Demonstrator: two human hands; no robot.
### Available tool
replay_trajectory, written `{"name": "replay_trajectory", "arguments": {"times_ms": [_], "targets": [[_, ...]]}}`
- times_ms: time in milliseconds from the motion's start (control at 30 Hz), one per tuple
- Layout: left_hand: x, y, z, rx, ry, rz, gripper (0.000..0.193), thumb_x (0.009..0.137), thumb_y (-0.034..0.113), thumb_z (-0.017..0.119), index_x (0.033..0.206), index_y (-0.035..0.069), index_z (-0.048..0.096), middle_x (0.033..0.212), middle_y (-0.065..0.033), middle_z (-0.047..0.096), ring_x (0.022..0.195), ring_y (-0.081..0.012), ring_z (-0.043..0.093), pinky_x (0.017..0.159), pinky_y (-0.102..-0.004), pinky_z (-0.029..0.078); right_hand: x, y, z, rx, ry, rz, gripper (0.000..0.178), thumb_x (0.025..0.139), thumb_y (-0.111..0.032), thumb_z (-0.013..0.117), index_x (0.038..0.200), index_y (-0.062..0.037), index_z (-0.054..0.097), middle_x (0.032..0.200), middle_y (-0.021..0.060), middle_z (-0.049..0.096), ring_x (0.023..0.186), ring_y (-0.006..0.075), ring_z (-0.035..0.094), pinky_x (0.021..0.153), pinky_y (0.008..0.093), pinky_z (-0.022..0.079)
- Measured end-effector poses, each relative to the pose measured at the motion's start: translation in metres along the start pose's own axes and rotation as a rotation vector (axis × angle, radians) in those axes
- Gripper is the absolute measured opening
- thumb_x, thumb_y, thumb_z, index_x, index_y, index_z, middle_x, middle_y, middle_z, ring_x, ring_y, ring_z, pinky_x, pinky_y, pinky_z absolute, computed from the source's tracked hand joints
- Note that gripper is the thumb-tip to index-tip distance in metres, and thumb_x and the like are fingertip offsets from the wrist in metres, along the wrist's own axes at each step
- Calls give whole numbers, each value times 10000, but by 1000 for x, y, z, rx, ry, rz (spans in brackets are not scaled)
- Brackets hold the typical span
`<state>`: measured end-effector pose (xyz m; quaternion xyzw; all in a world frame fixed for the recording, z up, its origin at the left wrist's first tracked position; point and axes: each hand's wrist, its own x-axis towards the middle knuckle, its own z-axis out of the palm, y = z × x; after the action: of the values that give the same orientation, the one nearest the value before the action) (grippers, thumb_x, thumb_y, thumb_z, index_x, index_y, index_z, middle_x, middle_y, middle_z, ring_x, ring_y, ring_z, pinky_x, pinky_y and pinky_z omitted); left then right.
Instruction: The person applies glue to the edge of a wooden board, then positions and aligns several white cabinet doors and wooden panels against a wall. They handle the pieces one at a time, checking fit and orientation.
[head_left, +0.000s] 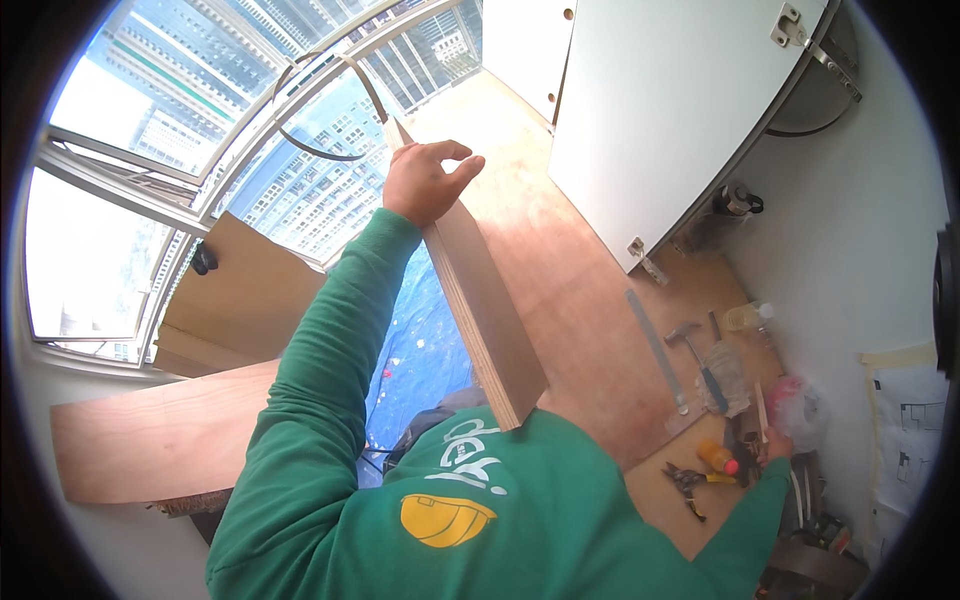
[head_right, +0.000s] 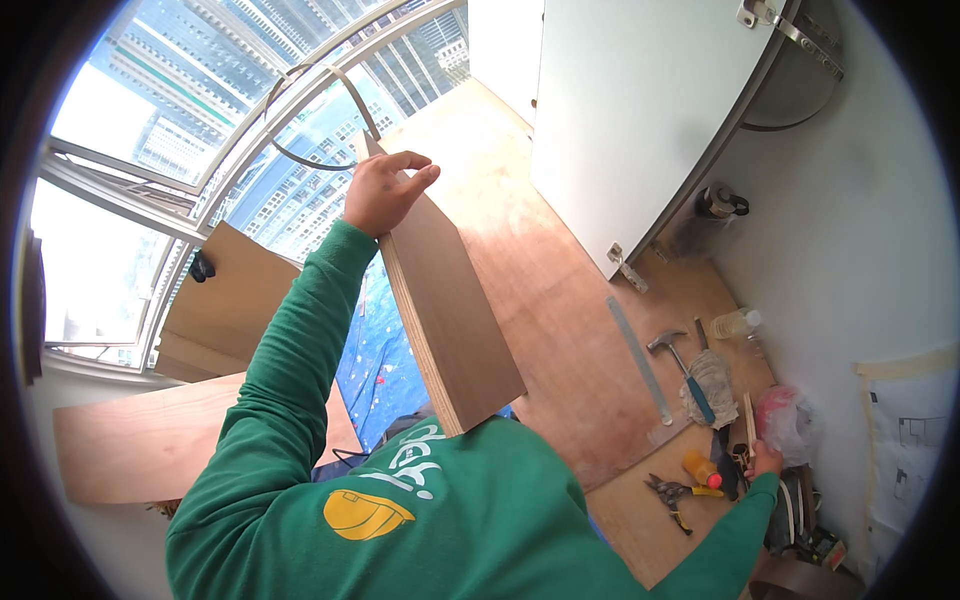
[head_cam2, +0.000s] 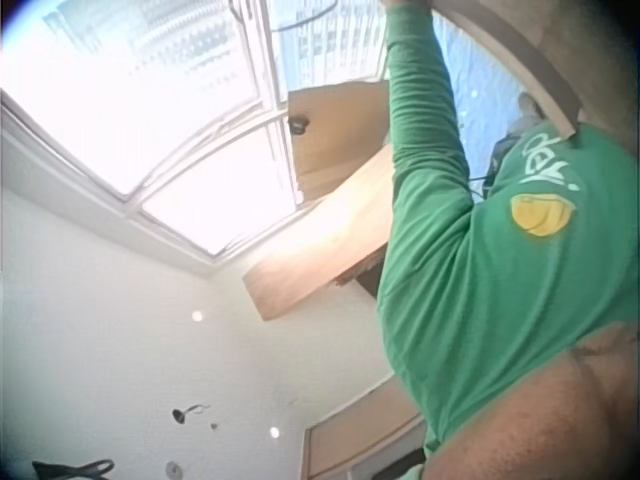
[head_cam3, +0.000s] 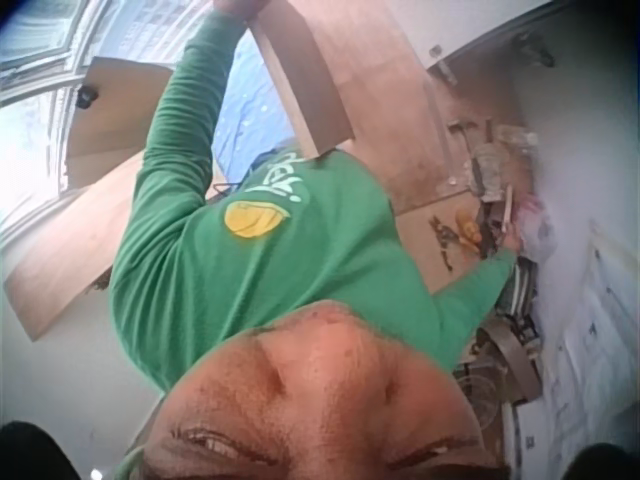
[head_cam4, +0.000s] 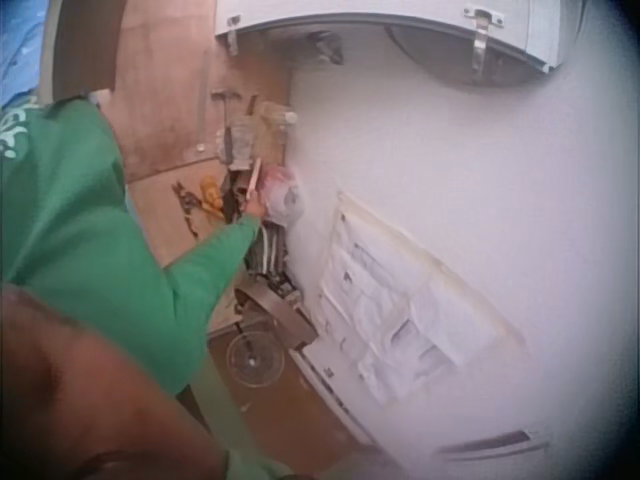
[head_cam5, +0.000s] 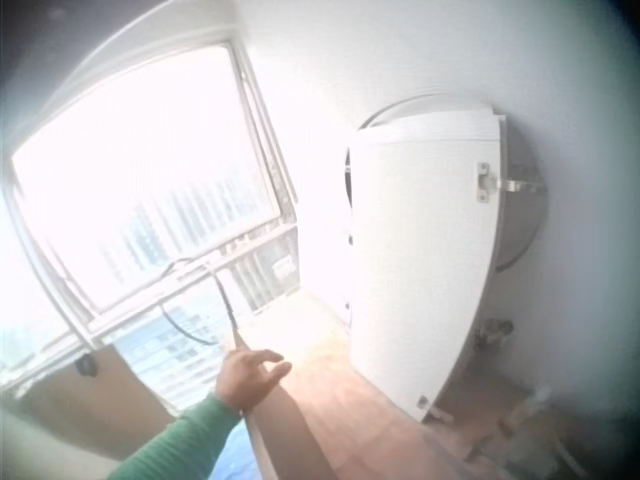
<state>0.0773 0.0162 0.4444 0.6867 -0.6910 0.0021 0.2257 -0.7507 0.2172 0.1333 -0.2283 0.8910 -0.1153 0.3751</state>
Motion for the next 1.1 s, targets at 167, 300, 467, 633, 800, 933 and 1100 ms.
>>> {"name": "replay_trajectory", "arguments": {"times_ms": [167,300,467,633,800,933,1100], "targets": [[10,3,1,-45,-3,-11,392,948,434,747,1063,69,834,991,-169,812,937,-347,773,934,-437,582,-44,6,-54,267,56,89,555,888,-503,703,1167,-24,680,669,150,642,395,235,537,388,391,466],[9,4,2,-49,6,-11,412,953,452,733,1067,70,837,1005,-153,818,941,-335,776,947,-435,583,-97,-2,-101,379,-40,51,570,911,-547,682,1178,-43,682,725,143,674,459,243,588,429,403,509],[8,-4,11,-88,51,1,422,958,471,721,1055,79,839,1004,-143,821,961,-339,773,1003,-438,552,-200,-22,-108,808,-82,-306,565,963,-531,682,1204,-20,685,836,143,733,639,245,707,590,370,591],[9,-5,11,-134,37,19,444,966,494,692,1070,87,832,967,-142,816,987,-352,753,1088,-440,480,-311,-55,-32,1226,-735,-736,712,980,-408,702,1514,5,477,1214,229,669,1024,393,747,914,537,632],[9,-1,3,-150,-49,-19,498,978,521,641,1139,84,818,941,-134,814,1061,-341,729,1159,-429,415,-407,-119,79,1323,-1142,-799,985,779,-167,760,1621,-25,270,1240,264,597,1234,488,640,1061,641,557],[8,0,-2,-120,-81,-26,522,988,537,617,1161,87,814,1008,-124,818,1124,-355,708,1168,-429,414,-441,-153,126,1313,-1189,-791,1016,720,-144,760,1618,-64,290,1222,247,600,1235,441,622,1036,593,576],[11,-4,7,-101,-35,-16,501,983,560,667,1113,106,831,1033,-130,815,1042,-352,748,1094,-436,492,-453,-200,137,1272,-1319,-819,959,796,-317,819,1577,-27,342,1197,192,616,1113,370,667,967,514,582]]}}
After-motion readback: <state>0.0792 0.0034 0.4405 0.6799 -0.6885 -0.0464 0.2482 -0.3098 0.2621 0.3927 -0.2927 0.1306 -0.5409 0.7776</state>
